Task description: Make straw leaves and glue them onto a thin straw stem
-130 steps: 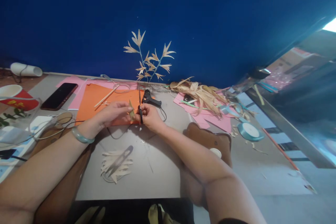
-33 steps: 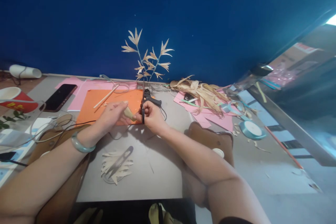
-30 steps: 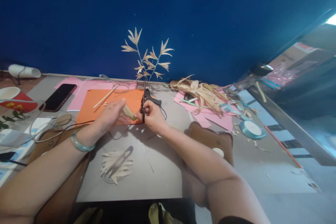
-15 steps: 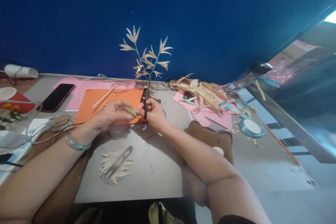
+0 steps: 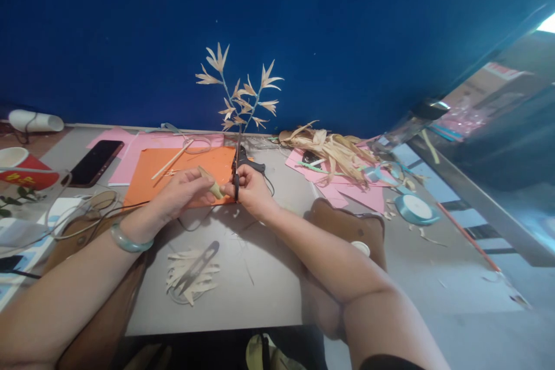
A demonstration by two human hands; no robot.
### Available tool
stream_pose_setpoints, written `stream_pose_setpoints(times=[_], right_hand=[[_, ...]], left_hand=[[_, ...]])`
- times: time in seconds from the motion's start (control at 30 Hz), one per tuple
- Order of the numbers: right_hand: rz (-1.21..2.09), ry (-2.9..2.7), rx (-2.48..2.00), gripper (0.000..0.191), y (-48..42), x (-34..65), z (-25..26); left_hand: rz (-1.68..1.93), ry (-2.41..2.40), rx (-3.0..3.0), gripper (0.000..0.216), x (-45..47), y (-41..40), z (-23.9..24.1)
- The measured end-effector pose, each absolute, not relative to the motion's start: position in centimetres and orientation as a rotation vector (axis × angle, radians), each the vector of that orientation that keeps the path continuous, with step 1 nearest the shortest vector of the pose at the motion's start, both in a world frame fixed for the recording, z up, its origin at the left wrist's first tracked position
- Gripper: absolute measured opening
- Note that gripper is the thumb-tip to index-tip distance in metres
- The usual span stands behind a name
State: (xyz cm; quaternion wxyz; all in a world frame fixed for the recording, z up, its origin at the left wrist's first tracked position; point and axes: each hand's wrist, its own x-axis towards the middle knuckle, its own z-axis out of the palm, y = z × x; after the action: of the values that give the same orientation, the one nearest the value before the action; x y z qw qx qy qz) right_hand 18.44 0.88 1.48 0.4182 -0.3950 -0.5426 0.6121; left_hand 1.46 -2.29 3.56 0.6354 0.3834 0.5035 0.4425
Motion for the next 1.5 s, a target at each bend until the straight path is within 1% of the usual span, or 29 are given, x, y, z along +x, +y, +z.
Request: stream_pose_setpoints(times=[0.17,0.37,0.5,0.67,0.73,0.97,1.2,1.37,1.5], right_hand=[[1.557,-1.364,-0.987,0.045,0.7,18.3,1.5],[1.564,-1.352,-0.983,0.045,0.9,18.3,1.4],[1.547,-1.351,-1.007,0.044,1.1,18.5,1.2],[1.535,-1.333,-1.018,0.042,1.3,18.6,1.1],[1.539,-1.331,-1.019,0.042,1.3,18.6,1.2],[1.536,-1.378,-0.996,0.045,1.2,18.6,1.3],[1.561,-1.518,-0.92,0.052,1.7,19.3,2.3],[1.427,-1.839,-1.021,0.049,2.0,20.4,3.8],[1.108,-2.183,-1.118,0.045,1.9,21.1,5.0]], left_hand=[[1.032,1.239,0.859,0.013,1.9,-2.2,3.6],[0.999,1.238,0.857,0.029,1.7,-1.8,3.3],[0.994,1.197,0.809,0.033,1.5,-1.8,3.3],[0.99,1.049,0.898,0.029,1.1,-1.9,2.9],[0.976,1.049,0.907,0.031,1.0,-2.0,2.7],[1.003,1.083,0.866,0.022,1.1,-2.1,3.0],[1.152,1.122,0.894,0.026,0.4,-1.7,3.3],[1.224,1.122,0.913,0.03,-0.1,-1.6,3.6],[1.294,1.101,0.932,0.031,-0.5,-1.6,3.8]])
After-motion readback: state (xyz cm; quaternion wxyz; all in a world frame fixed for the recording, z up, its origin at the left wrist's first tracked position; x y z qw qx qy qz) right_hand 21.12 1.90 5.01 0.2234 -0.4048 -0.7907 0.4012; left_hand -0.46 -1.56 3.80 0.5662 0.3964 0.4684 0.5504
